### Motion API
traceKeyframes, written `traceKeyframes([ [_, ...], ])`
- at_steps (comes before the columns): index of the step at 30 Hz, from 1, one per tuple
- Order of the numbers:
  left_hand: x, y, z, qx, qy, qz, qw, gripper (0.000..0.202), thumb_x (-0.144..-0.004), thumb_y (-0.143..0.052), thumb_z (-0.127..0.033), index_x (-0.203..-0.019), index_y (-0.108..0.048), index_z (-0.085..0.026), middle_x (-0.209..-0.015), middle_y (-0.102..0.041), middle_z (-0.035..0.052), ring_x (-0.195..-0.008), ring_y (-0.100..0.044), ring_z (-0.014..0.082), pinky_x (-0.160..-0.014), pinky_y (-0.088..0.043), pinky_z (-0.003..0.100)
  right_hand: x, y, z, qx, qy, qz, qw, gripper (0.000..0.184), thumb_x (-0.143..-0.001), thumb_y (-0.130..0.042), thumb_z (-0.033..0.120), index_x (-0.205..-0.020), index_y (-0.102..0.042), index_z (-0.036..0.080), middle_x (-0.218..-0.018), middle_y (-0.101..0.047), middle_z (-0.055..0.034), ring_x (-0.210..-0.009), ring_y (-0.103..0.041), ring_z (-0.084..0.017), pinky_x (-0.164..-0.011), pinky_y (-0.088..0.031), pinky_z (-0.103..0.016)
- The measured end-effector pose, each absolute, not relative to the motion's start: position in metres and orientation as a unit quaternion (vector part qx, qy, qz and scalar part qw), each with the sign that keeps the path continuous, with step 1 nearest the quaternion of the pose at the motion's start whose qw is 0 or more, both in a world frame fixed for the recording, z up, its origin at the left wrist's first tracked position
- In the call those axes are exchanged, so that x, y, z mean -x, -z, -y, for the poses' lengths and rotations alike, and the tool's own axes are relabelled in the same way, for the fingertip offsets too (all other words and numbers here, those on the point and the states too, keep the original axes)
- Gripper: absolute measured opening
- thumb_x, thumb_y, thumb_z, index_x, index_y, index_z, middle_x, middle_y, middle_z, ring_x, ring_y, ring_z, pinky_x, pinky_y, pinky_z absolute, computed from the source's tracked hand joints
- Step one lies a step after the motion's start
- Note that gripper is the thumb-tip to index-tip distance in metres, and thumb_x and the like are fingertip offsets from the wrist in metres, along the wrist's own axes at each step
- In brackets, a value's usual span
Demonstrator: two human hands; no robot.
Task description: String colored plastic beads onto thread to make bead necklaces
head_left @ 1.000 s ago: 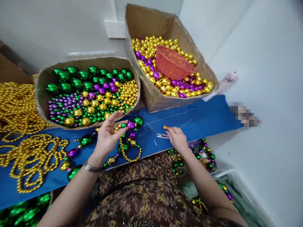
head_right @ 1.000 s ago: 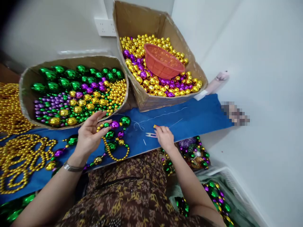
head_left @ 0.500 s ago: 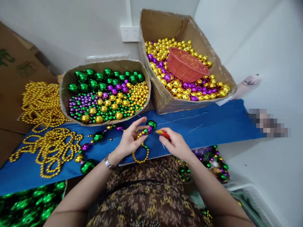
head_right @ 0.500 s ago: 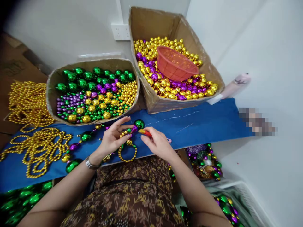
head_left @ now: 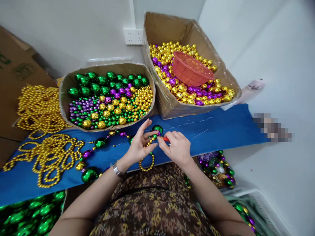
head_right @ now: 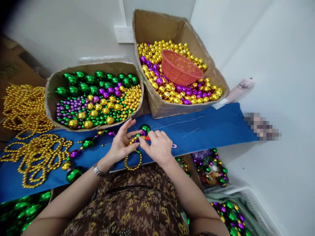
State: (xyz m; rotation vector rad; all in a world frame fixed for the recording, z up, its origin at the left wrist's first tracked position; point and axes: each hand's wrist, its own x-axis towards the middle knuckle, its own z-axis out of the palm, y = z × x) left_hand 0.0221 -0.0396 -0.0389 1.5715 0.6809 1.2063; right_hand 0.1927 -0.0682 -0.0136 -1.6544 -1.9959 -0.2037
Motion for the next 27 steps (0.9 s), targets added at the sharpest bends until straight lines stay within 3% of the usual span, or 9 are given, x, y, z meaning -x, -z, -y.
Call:
traceKeyframes([
  [9, -0.0224, 0.04, 0.0377, -0.635, -0.498, -0.276, 0.522, 0.089, -0.077, -0.074, -0.03, -0.147, -0.02, -0.04, -0.157, -0.021, 0.0154, -0.118, -0.059, 0.0284, -0.089, -0.058, 0.038, -0.1946, 0.0115, 0.0655, 0.601, 0.15, 0.742, 0.256, 0.038, -0.09, -0.05, 0.048, -0.067, -0.062, 0.021, -0.064, -0.061, -0.0054, -0.067, -0.051, -0.018, -0.057, -0.029, -0.029],
  [27, -0.024, 0.0387, 0.0369, -0.635, -0.504, -0.277, 0.516, 0.089, -0.077, -0.075, -0.033, -0.147, -0.021, -0.04, -0.156, -0.021, 0.0159, -0.117, -0.06, 0.0283, -0.088, -0.058, 0.038, -0.1929, 0.0107, 0.0696, 0.608, 0.134, 0.738, 0.258, 0.04, -0.091, -0.048, 0.05, -0.068, -0.063, 0.021, -0.065, -0.058, -0.007, -0.068, -0.049, -0.019, -0.054, -0.027, -0.029],
])
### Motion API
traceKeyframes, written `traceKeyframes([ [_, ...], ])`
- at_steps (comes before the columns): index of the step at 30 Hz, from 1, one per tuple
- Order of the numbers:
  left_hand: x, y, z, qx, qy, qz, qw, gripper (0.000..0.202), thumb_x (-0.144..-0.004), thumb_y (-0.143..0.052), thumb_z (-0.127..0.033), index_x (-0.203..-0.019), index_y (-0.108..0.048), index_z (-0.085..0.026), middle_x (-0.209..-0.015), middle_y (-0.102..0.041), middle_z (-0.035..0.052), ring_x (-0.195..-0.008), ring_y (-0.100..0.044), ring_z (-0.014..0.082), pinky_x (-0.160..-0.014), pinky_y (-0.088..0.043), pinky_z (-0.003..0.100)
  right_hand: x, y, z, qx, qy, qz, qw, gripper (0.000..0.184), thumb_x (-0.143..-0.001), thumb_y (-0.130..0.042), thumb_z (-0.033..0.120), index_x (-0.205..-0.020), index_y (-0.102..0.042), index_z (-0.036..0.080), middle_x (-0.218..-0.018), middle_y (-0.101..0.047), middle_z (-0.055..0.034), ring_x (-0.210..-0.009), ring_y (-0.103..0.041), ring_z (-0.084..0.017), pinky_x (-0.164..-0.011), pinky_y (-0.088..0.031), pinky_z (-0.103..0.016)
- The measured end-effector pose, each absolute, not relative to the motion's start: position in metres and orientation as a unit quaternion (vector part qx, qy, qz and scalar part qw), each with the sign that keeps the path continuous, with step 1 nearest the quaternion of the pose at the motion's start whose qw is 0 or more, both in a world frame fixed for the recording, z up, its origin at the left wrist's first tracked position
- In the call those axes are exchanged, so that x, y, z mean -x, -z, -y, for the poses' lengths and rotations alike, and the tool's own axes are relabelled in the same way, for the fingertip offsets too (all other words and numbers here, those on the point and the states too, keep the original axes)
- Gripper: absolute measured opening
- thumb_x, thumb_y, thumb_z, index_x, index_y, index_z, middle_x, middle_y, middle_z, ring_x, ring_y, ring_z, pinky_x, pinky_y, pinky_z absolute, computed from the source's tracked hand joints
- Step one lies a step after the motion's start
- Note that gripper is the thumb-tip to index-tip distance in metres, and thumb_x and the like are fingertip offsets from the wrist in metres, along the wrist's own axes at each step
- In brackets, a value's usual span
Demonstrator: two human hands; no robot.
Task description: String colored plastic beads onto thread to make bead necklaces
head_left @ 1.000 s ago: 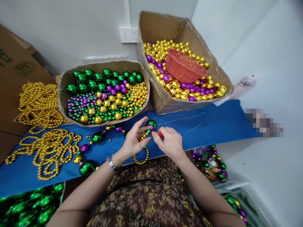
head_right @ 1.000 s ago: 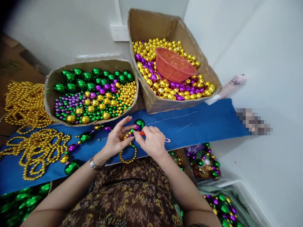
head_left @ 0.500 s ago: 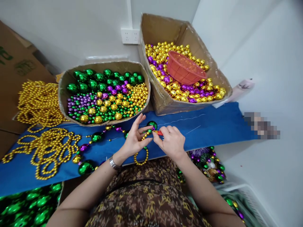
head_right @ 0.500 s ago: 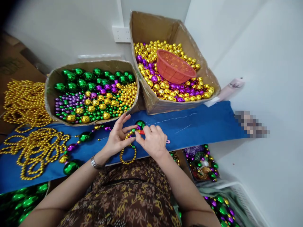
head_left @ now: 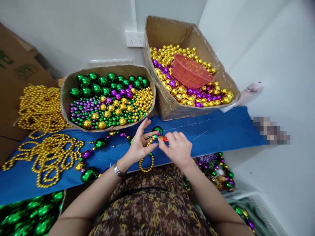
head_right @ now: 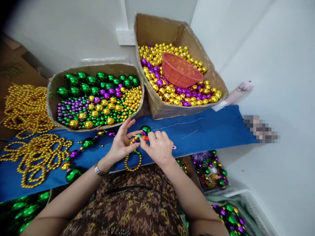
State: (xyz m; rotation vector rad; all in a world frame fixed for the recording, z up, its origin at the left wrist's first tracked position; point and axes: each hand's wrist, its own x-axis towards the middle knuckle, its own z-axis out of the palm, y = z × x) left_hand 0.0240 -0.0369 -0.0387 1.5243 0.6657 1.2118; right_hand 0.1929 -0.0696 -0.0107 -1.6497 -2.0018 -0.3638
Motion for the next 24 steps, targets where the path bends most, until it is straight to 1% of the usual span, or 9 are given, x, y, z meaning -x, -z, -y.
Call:
traceKeyframes([
  [7, -0.02, 0.035, 0.036, -0.632, -0.506, -0.28, 0.516, 0.089, -0.077, -0.075, -0.034, -0.148, -0.021, -0.039, -0.157, -0.019, 0.0157, -0.116, -0.061, 0.0277, -0.09, -0.057, 0.038, -0.202, 0.007, 0.07, 0.612, 0.057, 0.728, 0.304, 0.038, -0.089, -0.051, 0.055, -0.077, -0.063, 0.021, -0.073, -0.063, -0.007, -0.075, -0.054, -0.02, -0.061, -0.037, -0.028],
  [10, -0.019, 0.03, 0.036, -0.627, -0.512, -0.28, 0.516, 0.089, -0.076, -0.076, -0.035, -0.147, -0.023, -0.039, -0.157, -0.021, 0.0156, -0.114, -0.062, 0.0276, -0.089, -0.058, 0.038, -0.204, 0.009, 0.065, 0.58, -0.115, 0.708, 0.387, 0.032, -0.09, -0.051, 0.052, -0.091, -0.061, 0.021, -0.082, -0.066, -0.0045, -0.076, -0.058, -0.018, -0.067, -0.044, -0.027],
  [12, -0.018, 0.025, 0.037, -0.616, -0.519, -0.277, 0.525, 0.087, -0.075, -0.076, -0.034, -0.146, -0.026, -0.039, -0.156, -0.023, 0.0151, -0.114, -0.062, 0.0277, -0.088, -0.058, 0.038, -0.201, 0.013, 0.063, 0.546, -0.246, 0.671, 0.437, 0.029, -0.091, -0.049, 0.049, -0.098, -0.058, 0.021, -0.082, -0.065, -0.0016, -0.07, -0.059, -0.015, -0.065, -0.047, -0.026],
  [14, -0.017, 0.019, 0.038, -0.596, -0.529, -0.278, 0.536, 0.076, -0.08, -0.071, -0.036, -0.145, -0.031, -0.037, -0.155, -0.027, 0.0143, -0.114, -0.062, 0.0277, -0.088, -0.058, 0.039, -0.197, 0.019, 0.062, 0.53, -0.314, 0.637, 0.463, 0.029, -0.093, -0.048, 0.047, -0.1, -0.056, 0.021, -0.08, -0.064, -0.0005, -0.066, -0.058, -0.013, -0.061, -0.047, -0.025],
  [16, -0.015, 0.012, 0.038, -0.576, -0.543, -0.284, 0.541, 0.06, -0.088, -0.061, -0.038, -0.142, -0.037, -0.035, -0.152, -0.033, 0.0128, -0.115, -0.061, 0.0272, -0.089, -0.058, 0.04, -0.198, 0.026, 0.06, 0.535, -0.308, 0.632, 0.468, 0.029, -0.094, -0.046, 0.046, -0.104, -0.056, 0.021, -0.086, -0.064, -0.0026, -0.069, -0.059, -0.014, -0.062, -0.047, -0.025],
  [18, -0.011, 0.004, 0.037, -0.57, -0.554, -0.294, 0.531, 0.051, -0.091, -0.056, -0.038, -0.14, -0.04, -0.035, -0.15, -0.038, 0.0108, -0.115, -0.061, 0.0265, -0.089, -0.059, 0.04, -0.21, 0.037, 0.055, 0.56, -0.253, 0.645, 0.454, 0.031, -0.095, -0.043, 0.044, -0.111, -0.056, 0.021, -0.098, -0.064, -0.0061, -0.079, -0.061, -0.016, -0.068, -0.049, -0.027],
  [20, -0.006, -0.005, 0.034, -0.575, -0.564, -0.305, 0.508, 0.051, -0.09, -0.059, -0.037, -0.138, -0.043, -0.035, -0.148, -0.041, 0.0089, -0.115, -0.061, 0.0261, -0.088, -0.06, 0.04, -0.231, 0.051, 0.047, 0.612, -0.178, 0.654, 0.407, 0.032, -0.096, -0.042, 0.04, -0.118, -0.054, 0.02, -0.106, -0.064, -0.0096, -0.09, -0.061, -0.019, -0.075, -0.049, -0.03],
  [22, -0.001, -0.015, 0.029, -0.578, -0.573, -0.31, 0.491, 0.051, -0.087, -0.063, -0.034, -0.135, -0.046, -0.035, -0.146, -0.044, 0.0072, -0.115, -0.061, 0.0264, -0.088, -0.06, 0.041, -0.255, 0.067, 0.039, 0.683, -0.11, 0.652, 0.311, 0.031, -0.095, -0.043, 0.035, -0.117, -0.056, 0.018, -0.106, -0.064, -0.0126, -0.094, -0.061, -0.023, -0.076, -0.049, -0.034],
  [24, 0.001, -0.027, 0.025, -0.579, -0.583, -0.301, 0.484, 0.05, -0.086, -0.064, -0.032, -0.133, -0.048, -0.035, -0.144, -0.046, 0.0054, -0.116, -0.06, 0.0268, -0.09, -0.059, 0.041, -0.273, 0.081, 0.035, 0.728, -0.088, 0.649, 0.203, 0.027, -0.093, -0.046, 0.032, -0.111, -0.062, 0.019, -0.097, -0.066, -0.0123, -0.089, -0.062, -0.025, -0.072, -0.049, -0.034],
])
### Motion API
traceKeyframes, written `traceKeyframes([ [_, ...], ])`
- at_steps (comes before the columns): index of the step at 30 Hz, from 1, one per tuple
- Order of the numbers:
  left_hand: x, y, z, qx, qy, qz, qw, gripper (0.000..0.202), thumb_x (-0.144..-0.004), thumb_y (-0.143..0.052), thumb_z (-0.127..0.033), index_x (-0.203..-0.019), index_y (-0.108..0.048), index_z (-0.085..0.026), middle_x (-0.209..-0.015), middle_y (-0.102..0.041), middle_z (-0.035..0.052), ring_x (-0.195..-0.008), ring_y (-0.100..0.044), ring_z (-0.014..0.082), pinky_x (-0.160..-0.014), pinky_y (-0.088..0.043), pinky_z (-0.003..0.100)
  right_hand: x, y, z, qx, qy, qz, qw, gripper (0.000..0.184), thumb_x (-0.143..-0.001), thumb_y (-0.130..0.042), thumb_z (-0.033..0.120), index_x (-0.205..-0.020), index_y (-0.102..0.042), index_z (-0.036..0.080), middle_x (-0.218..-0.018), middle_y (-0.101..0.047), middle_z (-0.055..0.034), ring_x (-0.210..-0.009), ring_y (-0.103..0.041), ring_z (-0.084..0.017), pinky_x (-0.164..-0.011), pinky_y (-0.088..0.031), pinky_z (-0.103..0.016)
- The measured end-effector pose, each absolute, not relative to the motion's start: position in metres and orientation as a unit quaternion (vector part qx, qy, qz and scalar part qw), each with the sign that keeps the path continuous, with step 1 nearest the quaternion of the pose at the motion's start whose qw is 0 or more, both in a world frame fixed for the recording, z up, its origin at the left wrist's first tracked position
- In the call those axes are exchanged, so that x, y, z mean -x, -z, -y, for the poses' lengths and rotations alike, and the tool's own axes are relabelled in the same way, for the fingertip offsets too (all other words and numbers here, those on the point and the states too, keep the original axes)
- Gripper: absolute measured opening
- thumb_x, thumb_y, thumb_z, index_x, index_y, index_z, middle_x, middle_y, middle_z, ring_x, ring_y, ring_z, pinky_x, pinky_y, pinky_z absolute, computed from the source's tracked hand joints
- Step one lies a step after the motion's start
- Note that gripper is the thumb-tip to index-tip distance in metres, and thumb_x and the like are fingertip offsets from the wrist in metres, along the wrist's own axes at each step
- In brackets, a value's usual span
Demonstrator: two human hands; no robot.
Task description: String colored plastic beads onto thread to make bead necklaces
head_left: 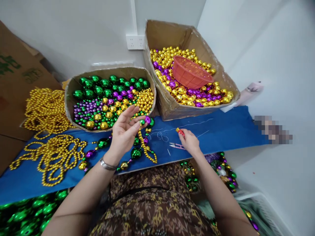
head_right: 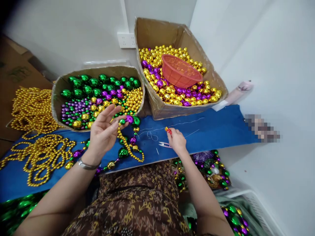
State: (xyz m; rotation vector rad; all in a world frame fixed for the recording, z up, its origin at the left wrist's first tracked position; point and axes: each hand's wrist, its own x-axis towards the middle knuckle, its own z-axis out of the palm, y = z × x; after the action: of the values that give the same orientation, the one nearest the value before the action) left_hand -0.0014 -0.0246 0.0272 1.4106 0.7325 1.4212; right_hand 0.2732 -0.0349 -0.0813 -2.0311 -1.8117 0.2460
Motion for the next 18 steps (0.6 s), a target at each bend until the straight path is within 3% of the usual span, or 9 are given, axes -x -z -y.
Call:
traceKeyframes([
  [2, 0.001, -0.042, 0.02, -0.587, -0.592, -0.285, 0.474, 0.049, -0.086, -0.065, -0.032, -0.132, -0.05, -0.034, -0.143, -0.048, 0.0044, -0.12, -0.057, 0.0278, -0.092, -0.058, 0.041, -0.279, 0.089, 0.034, 0.739, -0.076, 0.649, 0.167, 0.026, -0.091, -0.051, 0.033, -0.109, -0.065, 0.02, -0.096, -0.066, -0.0129, -0.091, -0.062, -0.028, -0.072, -0.05, -0.037],
  [4, -0.001, -0.058, 0.017, -0.606, -0.597, -0.262, 0.455, 0.049, -0.084, -0.066, -0.033, -0.131, -0.052, -0.033, -0.141, -0.05, 0.0043, -0.125, -0.053, 0.0293, -0.093, -0.057, 0.04, -0.271, 0.086, 0.037, 0.708, -0.08, 0.669, 0.211, 0.035, -0.09, -0.053, 0.039, -0.118, -0.062, 0.021, -0.106, -0.063, -0.0144, -0.101, -0.059, -0.03, -0.08, -0.05, -0.042],
  [8, -0.007, -0.095, 0.014, -0.646, -0.615, -0.216, 0.397, 0.047, -0.082, -0.069, -0.034, -0.127, -0.056, -0.031, -0.137, -0.054, 0.0041, -0.13, -0.048, 0.0297, -0.096, -0.055, 0.04, -0.235, 0.054, 0.044, 0.491, -0.264, 0.747, 0.361, 0.058, -0.091, -0.05, 0.049, -0.143, -0.037, 0.025, -0.123, -0.058, -0.0111, -0.113, -0.057, -0.025, -0.094, -0.048, -0.042],
  [10, -0.01, -0.118, 0.014, -0.658, -0.623, -0.205, 0.37, 0.045, -0.081, -0.07, -0.034, -0.124, -0.057, -0.03, -0.136, -0.055, 0.0034, -0.131, -0.048, 0.0295, -0.099, -0.054, 0.042, -0.215, 0.036, 0.041, 0.392, -0.335, 0.763, 0.389, 0.073, -0.086, -0.057, 0.053, -0.148, -0.028, 0.027, -0.13, -0.054, -0.0105, -0.117, -0.055, -0.025, -0.097, -0.047, -0.043],
  [13, -0.017, -0.158, 0.013, -0.692, -0.619, -0.158, 0.337, 0.044, -0.079, -0.073, -0.03, -0.12, -0.056, -0.027, -0.131, -0.056, -0.001, -0.135, -0.043, 0.0281, -0.103, -0.051, 0.043, -0.188, 0.017, 0.027, 0.338, -0.357, 0.766, 0.414, 0.087, -0.077, -0.067, 0.058, -0.148, -0.027, 0.028, -0.133, -0.053, -0.0107, -0.118, -0.054, -0.027, -0.098, -0.046, -0.046],
  [16, -0.027, -0.203, 0.009, -0.729, -0.607, -0.083, 0.306, 0.048, -0.076, -0.072, -0.017, -0.117, -0.046, -0.015, -0.123, -0.055, -0.0016, -0.133, -0.044, 0.0258, -0.102, -0.05, 0.042, -0.159, -0.003, 0.007, 0.307, -0.362, 0.757, 0.448, 0.088, -0.075, -0.066, 0.062, -0.146, -0.028, 0.029, -0.132, -0.053, -0.0094, -0.116, -0.055, -0.027, -0.097, -0.046, -0.048],
  [18, -0.029, -0.226, 0.007, -0.697, -0.643, -0.115, 0.296, 0.029, -0.084, -0.058, -0.012, -0.109, -0.045, -0.007, -0.119, -0.051, -0.0014, -0.128, -0.048, 0.0259, -0.099, -0.048, 0.038, -0.14, -0.022, -0.002, 0.284, -0.362, 0.757, 0.465, 0.085, -0.074, -0.066, 0.064, -0.144, -0.03, 0.029, -0.134, -0.053, -0.0085, -0.118, -0.053, -0.026, -0.098, -0.046, -0.048],
])
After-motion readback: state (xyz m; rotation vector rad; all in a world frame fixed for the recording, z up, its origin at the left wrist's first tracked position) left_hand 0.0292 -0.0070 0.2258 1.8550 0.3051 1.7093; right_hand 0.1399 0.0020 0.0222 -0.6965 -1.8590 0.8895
